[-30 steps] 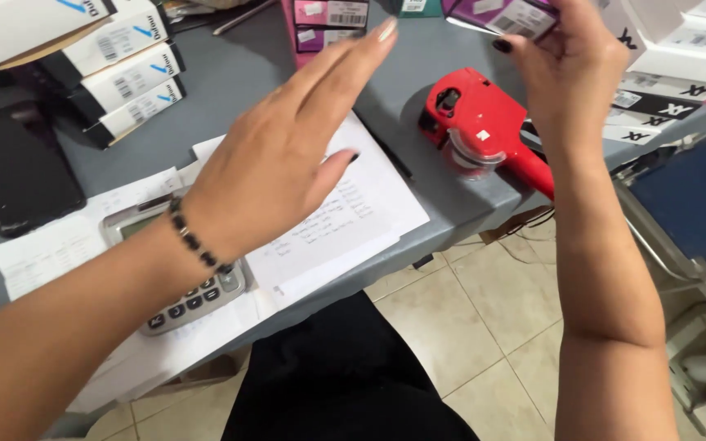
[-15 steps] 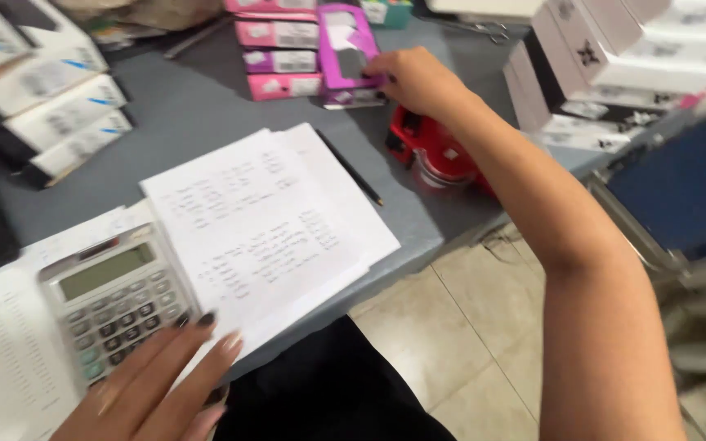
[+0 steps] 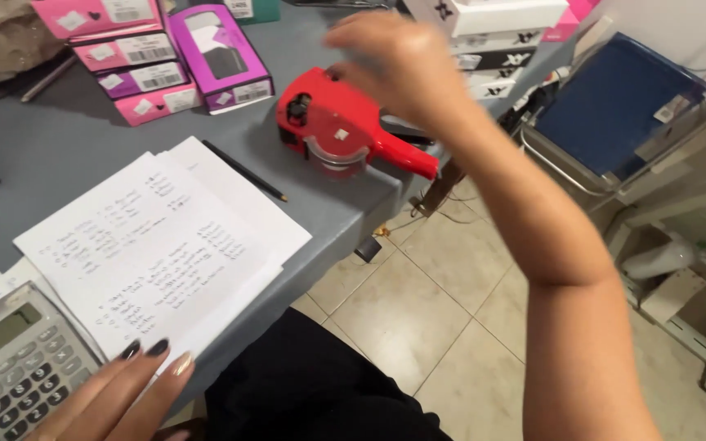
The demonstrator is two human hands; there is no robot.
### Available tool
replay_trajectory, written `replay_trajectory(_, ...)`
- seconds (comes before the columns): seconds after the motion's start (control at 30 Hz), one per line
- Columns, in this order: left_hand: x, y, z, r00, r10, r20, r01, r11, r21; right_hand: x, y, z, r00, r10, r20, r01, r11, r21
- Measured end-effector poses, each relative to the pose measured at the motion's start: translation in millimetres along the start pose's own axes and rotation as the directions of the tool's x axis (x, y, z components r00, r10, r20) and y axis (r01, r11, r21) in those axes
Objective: Recording item details from receipts, calculating totals, and handling product boxes for pricing and inventory management.
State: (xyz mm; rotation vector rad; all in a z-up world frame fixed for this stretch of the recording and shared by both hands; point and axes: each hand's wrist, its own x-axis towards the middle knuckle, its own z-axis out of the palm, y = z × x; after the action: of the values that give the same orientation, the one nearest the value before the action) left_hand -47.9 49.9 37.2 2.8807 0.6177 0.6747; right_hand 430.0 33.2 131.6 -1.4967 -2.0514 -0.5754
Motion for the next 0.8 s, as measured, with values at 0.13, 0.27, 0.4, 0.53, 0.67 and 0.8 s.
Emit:
replay_trajectory(0.13,43,13,-9,0.955,0.295,0.004,-0.295,0.952,0.078,-63,67,-34,0.931,0.276,-0.239,-0.287,0.958,-0.011)
replay_trajectory(0.27,121,52,-16,0.952,0.263,0.156,-0.215,0.938,-0.273,-123,113,-29,0.700,0.663,-0.266,-0.558,0.739,0.378)
replay_trajectory(0.4,234,104,23,0.941,0.309,0.135,-0.215,0.859,-0.464,-172,178,-22,0.392,0.909,-0.144,-0.605,0.372,0.704)
replay_trajectory(0.53,303,122,81,0.960,0.227,0.163,-0.129,0.879,-0.459,-188,198,0,0.281,0.960,-0.004,-0.565,0.168,0.808)
replay_trajectory(0.67,288,135,86,0.909,0.359,0.210,-0.232,0.857,-0.460,-200,190,14,0.321,0.943,-0.084,-0.655,0.285,0.700)
replay_trajectory(0.8,229,129,67,0.879,0.421,0.223,-0.266,0.822,-0.504,-202,194,29,0.366,0.919,-0.150,-0.643,0.366,0.672)
